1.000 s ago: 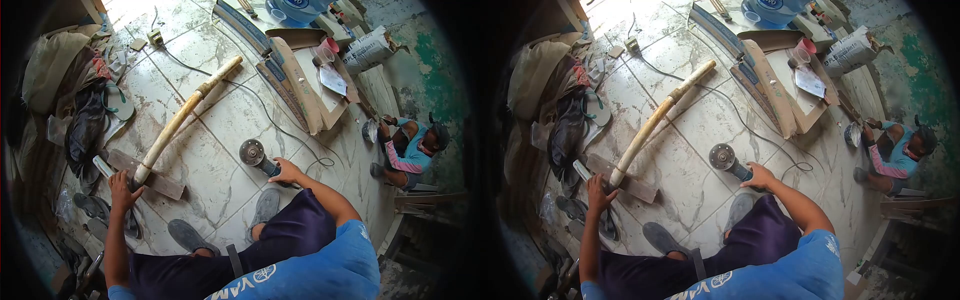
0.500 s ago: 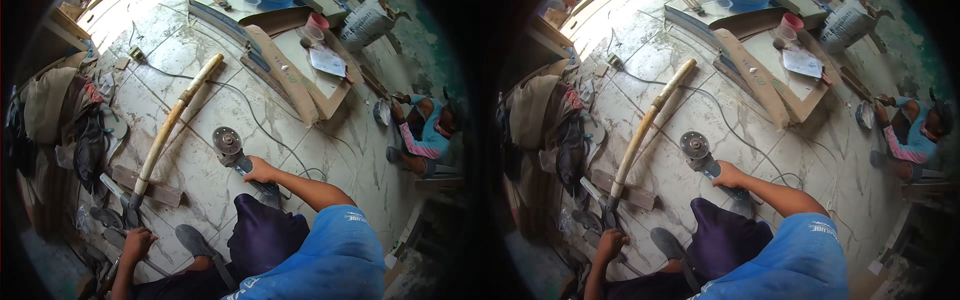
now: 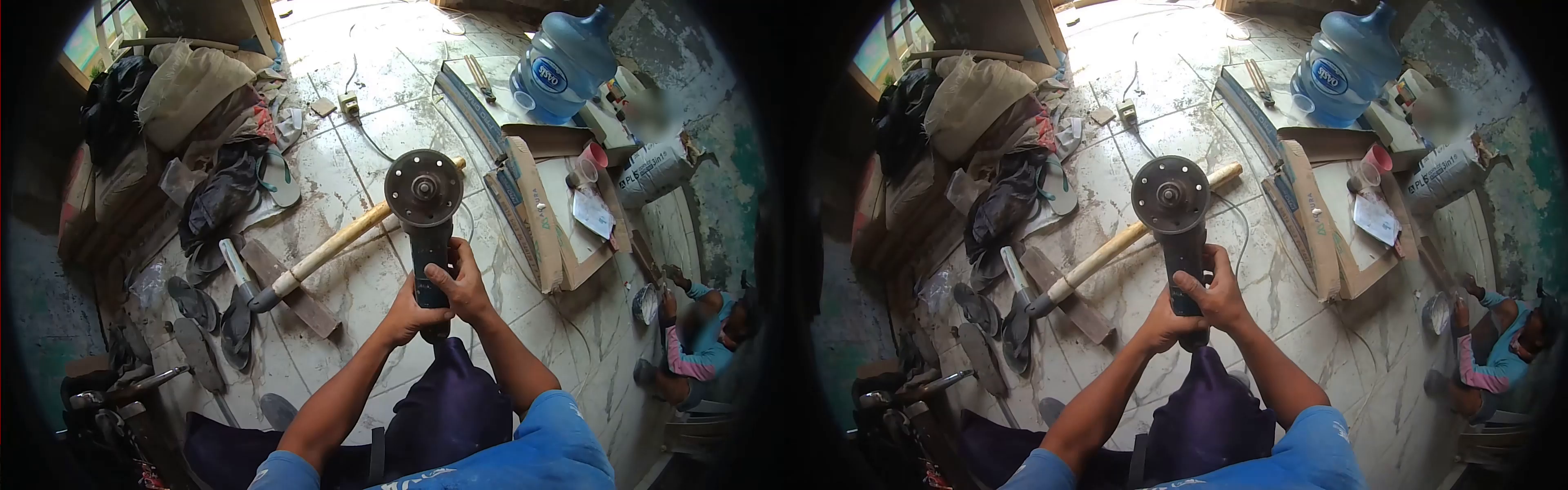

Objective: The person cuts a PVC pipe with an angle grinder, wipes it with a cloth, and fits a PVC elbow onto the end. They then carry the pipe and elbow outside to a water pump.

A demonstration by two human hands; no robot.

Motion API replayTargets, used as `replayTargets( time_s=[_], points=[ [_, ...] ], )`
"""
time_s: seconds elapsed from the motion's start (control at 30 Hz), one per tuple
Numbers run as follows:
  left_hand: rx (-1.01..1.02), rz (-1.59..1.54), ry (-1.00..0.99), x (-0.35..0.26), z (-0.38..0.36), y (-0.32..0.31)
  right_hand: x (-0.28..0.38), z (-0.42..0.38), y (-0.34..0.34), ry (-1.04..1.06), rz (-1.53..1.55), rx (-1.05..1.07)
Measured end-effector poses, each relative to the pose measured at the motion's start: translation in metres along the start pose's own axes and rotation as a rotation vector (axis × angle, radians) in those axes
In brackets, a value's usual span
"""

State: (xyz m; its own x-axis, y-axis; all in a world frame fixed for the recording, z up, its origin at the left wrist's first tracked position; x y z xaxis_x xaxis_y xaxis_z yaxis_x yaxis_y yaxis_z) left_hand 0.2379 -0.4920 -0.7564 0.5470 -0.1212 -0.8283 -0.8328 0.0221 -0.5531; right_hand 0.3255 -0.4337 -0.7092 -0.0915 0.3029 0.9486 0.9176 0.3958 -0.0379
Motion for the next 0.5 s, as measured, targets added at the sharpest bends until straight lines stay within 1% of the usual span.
replayTargets(
  time_s=[0.03, 0.1, 0.13, 0.17, 0.23, 0.27, 0.3, 0.33, 0.37, 0.43, 0.5],
  points=[
    [0.007, -0.023, -0.015, -0.001, -0.004, 0.002, 0.001, 0.001, 0.005, 0.016, -0.069, 0.015],
    [0.282, -0.288, 0.12, -0.002, -0.016, -0.01, 0.006, 0.005, 0.007, 0.045, -0.096, 0.048],
    [0.323, -0.29, 0.086, -0.007, -0.021, -0.015, 0.005, 0.012, -0.001, 0.039, 0.084, 0.201],
    [0.382, -0.339, 0.101, -0.001, -0.025, -0.018, -0.003, 0.01, -0.005, -0.069, 0.227, 0.323],
    [0.447, -0.414, 0.083, -0.001, -0.033, -0.029, 0.004, -0.008, -0.02, -0.196, 0.327, 0.503],
    [0.482, -0.416, 0.115, -0.008, -0.037, -0.032, 0.008, -0.015, -0.011, -0.115, 0.246, 0.348],
    [0.508, -0.417, 0.145, -0.015, -0.043, -0.034, 0.017, -0.025, -0.011, -0.08, 0.215, 0.248],
    [0.465, -0.365, 0.089, -0.019, -0.043, -0.037, 0.023, -0.032, -0.007, -0.026, 0.195, 0.145],
    [0.421, -0.316, 0.04, -0.023, -0.042, -0.042, 0.044, -0.044, -0.011, -0.007, 0.138, 0.015],
    [0.235, -0.047, -0.012, -0.036, -0.051, -0.041, 0.075, -0.059, -0.008, 0.025, -0.243, -0.104],
    [0.215, -0.084, -0.106, -0.048, -0.061, -0.046, 0.083, -0.067, -0.015, 0.016, -0.2, -0.111]
  ],
)
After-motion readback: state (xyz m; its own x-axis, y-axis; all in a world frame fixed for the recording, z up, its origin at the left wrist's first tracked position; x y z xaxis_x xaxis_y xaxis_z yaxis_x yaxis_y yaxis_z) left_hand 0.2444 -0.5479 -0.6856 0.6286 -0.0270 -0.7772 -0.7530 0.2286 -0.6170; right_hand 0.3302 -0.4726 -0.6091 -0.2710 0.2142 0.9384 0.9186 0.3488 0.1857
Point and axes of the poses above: each hand's wrist, its own z-axis towards the middle knuckle, its own y-axis out of the back of the hand, x = y × z, the point moved 6 cm from there along z, towards the middle knuckle, and after that the axes turned 10 degrees about -y, right-handed, at the moved point
